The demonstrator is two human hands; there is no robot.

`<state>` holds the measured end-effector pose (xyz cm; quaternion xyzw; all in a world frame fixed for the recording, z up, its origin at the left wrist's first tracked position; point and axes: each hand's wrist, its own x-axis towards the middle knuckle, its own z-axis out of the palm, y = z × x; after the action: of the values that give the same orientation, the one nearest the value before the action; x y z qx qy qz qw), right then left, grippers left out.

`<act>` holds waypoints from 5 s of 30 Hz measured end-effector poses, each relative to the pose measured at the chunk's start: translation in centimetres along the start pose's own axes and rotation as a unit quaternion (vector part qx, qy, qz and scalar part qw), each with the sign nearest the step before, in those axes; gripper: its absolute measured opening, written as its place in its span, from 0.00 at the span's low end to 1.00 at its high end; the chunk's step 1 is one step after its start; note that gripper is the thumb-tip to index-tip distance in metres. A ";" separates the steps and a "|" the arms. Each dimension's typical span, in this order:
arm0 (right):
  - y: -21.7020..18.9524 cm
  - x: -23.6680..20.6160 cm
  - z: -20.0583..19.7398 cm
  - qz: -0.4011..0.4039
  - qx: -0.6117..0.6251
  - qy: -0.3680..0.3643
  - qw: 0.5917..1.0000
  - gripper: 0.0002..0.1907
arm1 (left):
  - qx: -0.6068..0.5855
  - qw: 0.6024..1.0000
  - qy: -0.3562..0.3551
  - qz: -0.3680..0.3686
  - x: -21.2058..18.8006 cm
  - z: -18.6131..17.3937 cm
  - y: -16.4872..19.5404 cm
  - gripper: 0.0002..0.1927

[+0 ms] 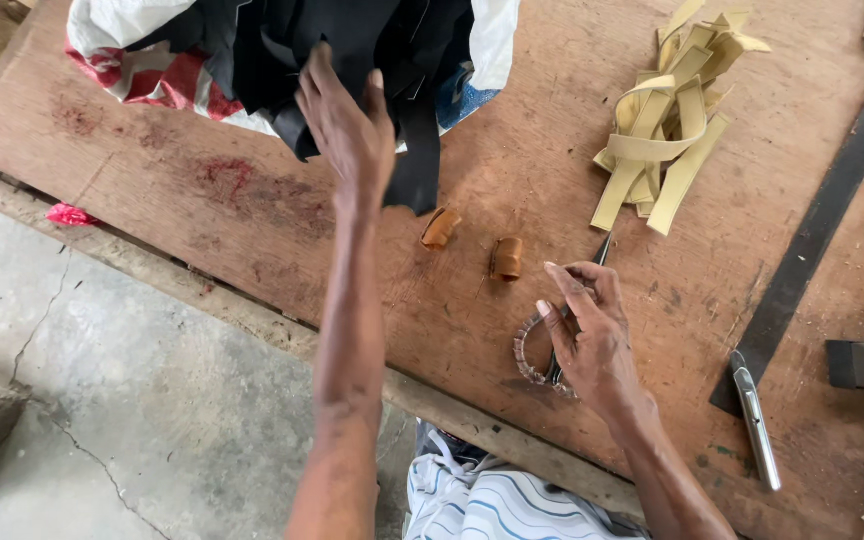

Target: The person uses a utility knife and a metal ruler to cut light-colored material strips on a wooden workbench. They repeatedly align the ruler, cut along its edge, and stack the cut pieces. Later, they handle a black material piece and place a light strip on it.

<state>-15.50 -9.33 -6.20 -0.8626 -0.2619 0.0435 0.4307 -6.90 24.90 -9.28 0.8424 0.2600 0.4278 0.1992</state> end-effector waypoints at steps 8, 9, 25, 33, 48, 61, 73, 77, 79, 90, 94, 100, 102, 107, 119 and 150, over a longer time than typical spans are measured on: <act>1.0 -1.0 -0.8 -0.001 -0.041 0.020 0.999 0.22 | -0.003 0.954 -0.213 -0.210 4.0 -0.9 -2.3 0.30; 1.2 -1.2 -1.1 0.011 -0.035 0.015 0.999 0.22 | -0.024 0.932 -0.254 -0.257 4.1 -1.4 -2.3 0.28; 6.9 -4.8 -7.1 0.100 0.179 0.134 0.969 0.18 | -0.690 0.618 -0.342 -0.157 -9.1 -5.9 17.2 0.54; 14.4 -3.3 -14.4 0.060 0.516 0.134 0.844 0.25 | -0.629 0.483 -0.585 -0.169 -19.6 7.5 24.1 0.48; 20.2 -3.0 -12.5 0.190 0.394 0.198 0.877 0.26 | -0.623 0.293 -0.651 -0.320 -20.1 11.1 24.2 0.45; 19.9 -2.7 -12.5 0.152 0.432 0.164 0.874 0.29 | -0.608 0.278 -0.643 -0.374 -21.0 13.6 23.8 0.28; 19.6 -2.9 -12.5 0.180 0.450 0.143 0.863 0.31 | -0.642 0.239 -0.607 -0.402 -20.5 14.9 24.0 0.27; 19.9 -3.0 -12.5 0.201 0.448 0.139 0.860 0.31 | -0.637 0.237 -0.605 -0.415 -20.5 14.9 24.3 0.27; 20.0 -3.0 -12.6 0.207 0.456 0.132 0.855 0.29 | -0.637 0.247 -0.600 -0.417 -20.5 14.7 24.4 0.28; 20.1 -3.3 -12.4 0.218 0.467 0.120 0.849 0.27 | -0.633 0.263 -0.608 -0.401 -20.6 14.7 24.4 0.30; 19.8 -3.1 -12.6 0.213 0.460 0.108 0.855 0.29 | -0.631 0.281 -0.611 -0.387 -20.6 14.5 24.5 0.29; 19.4 -3.2 -13.0 0.221 0.446 0.091 0.862 0.32 | -0.613 0.332 -0.608 -0.379 -20.4 14.0 25.1 0.26; 19.4 -3.2 -13.1 0.225 0.449 0.086 0.860 0.32 | -0.606 0.342 -0.602 -0.391 -20.3 13.9 25.3 0.25; 19.3 -3.2 -13.0 0.232 0.444 0.046 0.864 0.31 | -0.628 0.363 -0.574 -0.381 -20.6 13.9 25.1 0.19; 18.4 -3.5 -13.3 0.228 0.433 0.008 0.872 0.32 | -0.635 0.375 -0.576 -0.353 -21.0 14.1 25.2 0.22; 12.0 -4.2 -14.9 0.179 0.233 -0.042 0.955 0.23 | -0.548 0.672 -0.493 -0.072 -16.2 2.9 23.5 0.24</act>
<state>-9.68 -27.96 -6.69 -0.7686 -0.1036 0.2163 0.5931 -6.34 -3.79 -7.73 0.6492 -0.0973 -0.0001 0.7544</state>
